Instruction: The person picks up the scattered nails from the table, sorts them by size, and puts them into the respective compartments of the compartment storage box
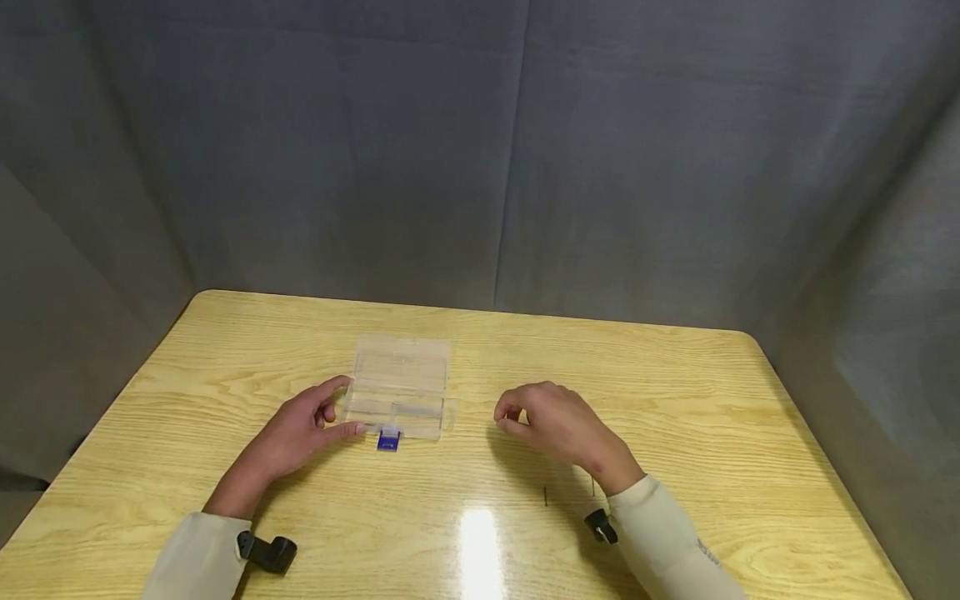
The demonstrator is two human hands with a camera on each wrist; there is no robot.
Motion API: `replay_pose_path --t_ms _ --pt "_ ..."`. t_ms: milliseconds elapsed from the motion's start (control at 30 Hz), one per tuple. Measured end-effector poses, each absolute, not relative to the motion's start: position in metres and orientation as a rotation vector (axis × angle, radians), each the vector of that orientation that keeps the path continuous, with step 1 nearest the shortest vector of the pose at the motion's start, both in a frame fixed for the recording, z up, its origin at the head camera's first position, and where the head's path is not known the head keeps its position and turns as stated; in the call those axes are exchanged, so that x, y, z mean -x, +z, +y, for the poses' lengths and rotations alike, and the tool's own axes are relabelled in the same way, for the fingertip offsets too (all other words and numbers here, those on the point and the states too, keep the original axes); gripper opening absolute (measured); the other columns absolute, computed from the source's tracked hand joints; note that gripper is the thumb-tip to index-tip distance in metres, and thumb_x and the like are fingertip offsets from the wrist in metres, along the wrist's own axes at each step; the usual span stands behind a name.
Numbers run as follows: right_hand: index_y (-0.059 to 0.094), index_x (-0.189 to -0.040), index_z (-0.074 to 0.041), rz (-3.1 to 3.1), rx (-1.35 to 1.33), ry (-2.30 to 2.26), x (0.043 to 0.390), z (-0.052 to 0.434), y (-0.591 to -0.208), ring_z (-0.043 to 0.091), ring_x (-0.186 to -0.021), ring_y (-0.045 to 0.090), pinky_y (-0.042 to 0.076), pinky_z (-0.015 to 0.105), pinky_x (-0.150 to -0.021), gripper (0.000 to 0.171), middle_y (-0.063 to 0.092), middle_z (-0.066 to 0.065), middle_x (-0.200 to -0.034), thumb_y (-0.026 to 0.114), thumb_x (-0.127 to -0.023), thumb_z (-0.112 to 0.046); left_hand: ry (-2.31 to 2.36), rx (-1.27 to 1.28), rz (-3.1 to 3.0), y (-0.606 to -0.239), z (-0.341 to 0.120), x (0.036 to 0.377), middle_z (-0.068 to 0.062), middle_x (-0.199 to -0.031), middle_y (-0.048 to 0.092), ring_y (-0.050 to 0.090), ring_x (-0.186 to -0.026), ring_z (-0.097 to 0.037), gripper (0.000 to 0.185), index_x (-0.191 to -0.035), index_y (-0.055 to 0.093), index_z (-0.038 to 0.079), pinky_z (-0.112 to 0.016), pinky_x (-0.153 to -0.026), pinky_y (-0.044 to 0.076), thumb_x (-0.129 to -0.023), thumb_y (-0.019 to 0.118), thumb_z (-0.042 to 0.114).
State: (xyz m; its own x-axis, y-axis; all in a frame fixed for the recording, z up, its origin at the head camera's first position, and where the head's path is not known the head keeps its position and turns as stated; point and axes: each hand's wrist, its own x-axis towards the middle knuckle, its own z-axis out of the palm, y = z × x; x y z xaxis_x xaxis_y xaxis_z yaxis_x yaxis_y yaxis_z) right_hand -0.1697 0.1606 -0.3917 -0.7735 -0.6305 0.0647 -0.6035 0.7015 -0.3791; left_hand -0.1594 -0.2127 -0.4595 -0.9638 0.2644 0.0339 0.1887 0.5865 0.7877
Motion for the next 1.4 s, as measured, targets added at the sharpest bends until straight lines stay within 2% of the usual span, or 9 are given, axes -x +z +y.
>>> replay_pose_path --t_ms 133,333,733,900,1233,1400 --pt "0.077 -0.095 -0.019 2.823 1.021 -0.534 0.161 0.173 -0.392 0.002 -0.075 0.059 0.049 0.028 -0.064 0.012 0.069 -0.015 -0.090 0.069 -0.099 -0.012 1.337 -0.377 2.712 -0.458 -0.212 0.160 -0.009 -0.089 0.045 0.037 -0.069 -0.017 0.073 -0.149 0.045 -0.004 -0.031 -0.066 0.036 -0.094 0.079 0.031" --pt "0.078 -0.093 -0.021 2.798 1.033 -0.499 0.149 0.191 -0.394 0.003 -0.081 0.065 0.053 0.031 -0.067 0.008 0.071 -0.015 -0.091 0.076 -0.096 -0.013 1.342 -0.408 2.721 -0.457 -0.212 0.159 -0.007 -0.089 0.046 0.036 -0.067 -0.015 0.074 -0.150 0.044 -0.005 -0.032 -0.067 0.036 -0.095 0.077 0.032" --pt "0.074 -0.091 -0.023 2.739 0.987 -0.516 0.135 0.208 -0.405 -0.001 -0.079 0.063 0.053 0.031 -0.067 0.011 0.069 -0.017 -0.088 0.084 -0.089 -0.021 1.335 -0.396 2.707 -0.459 -0.213 0.161 -0.007 -0.090 0.045 0.035 -0.065 -0.014 0.075 -0.151 0.044 -0.005 -0.032 -0.068 0.036 -0.095 0.078 0.032" --pt "0.074 -0.093 -0.023 2.716 1.001 -0.543 0.133 0.210 -0.407 -0.003 -0.078 0.061 0.053 0.029 -0.067 0.013 0.068 -0.018 -0.089 0.085 -0.088 -0.018 1.320 -0.395 2.716 -0.459 -0.213 0.161 -0.007 -0.090 0.046 0.036 -0.066 -0.016 0.075 -0.151 0.044 -0.005 -0.033 -0.068 0.037 -0.095 0.077 0.033" --pt "0.077 -0.096 -0.027 2.747 1.082 -0.499 0.130 0.214 -0.411 0.001 -0.081 0.060 0.052 0.029 -0.069 0.017 0.068 -0.017 -0.096 0.081 -0.091 -0.011 1.315 -0.394 2.724 -0.459 -0.213 0.160 -0.007 -0.090 0.046 0.036 -0.067 -0.016 0.076 -0.151 0.043 -0.004 -0.033 -0.067 0.036 -0.095 0.077 0.034" --pt "0.075 -0.090 -0.029 2.726 1.098 -0.501 0.130 0.214 -0.411 0.000 -0.080 0.058 0.051 0.028 -0.068 0.022 0.065 -0.019 -0.093 0.082 -0.089 -0.008 1.320 -0.398 2.724 -0.459 -0.212 0.160 -0.006 -0.090 0.046 0.036 -0.067 -0.016 0.076 -0.151 0.044 -0.004 -0.033 -0.067 0.036 -0.095 0.078 0.034"
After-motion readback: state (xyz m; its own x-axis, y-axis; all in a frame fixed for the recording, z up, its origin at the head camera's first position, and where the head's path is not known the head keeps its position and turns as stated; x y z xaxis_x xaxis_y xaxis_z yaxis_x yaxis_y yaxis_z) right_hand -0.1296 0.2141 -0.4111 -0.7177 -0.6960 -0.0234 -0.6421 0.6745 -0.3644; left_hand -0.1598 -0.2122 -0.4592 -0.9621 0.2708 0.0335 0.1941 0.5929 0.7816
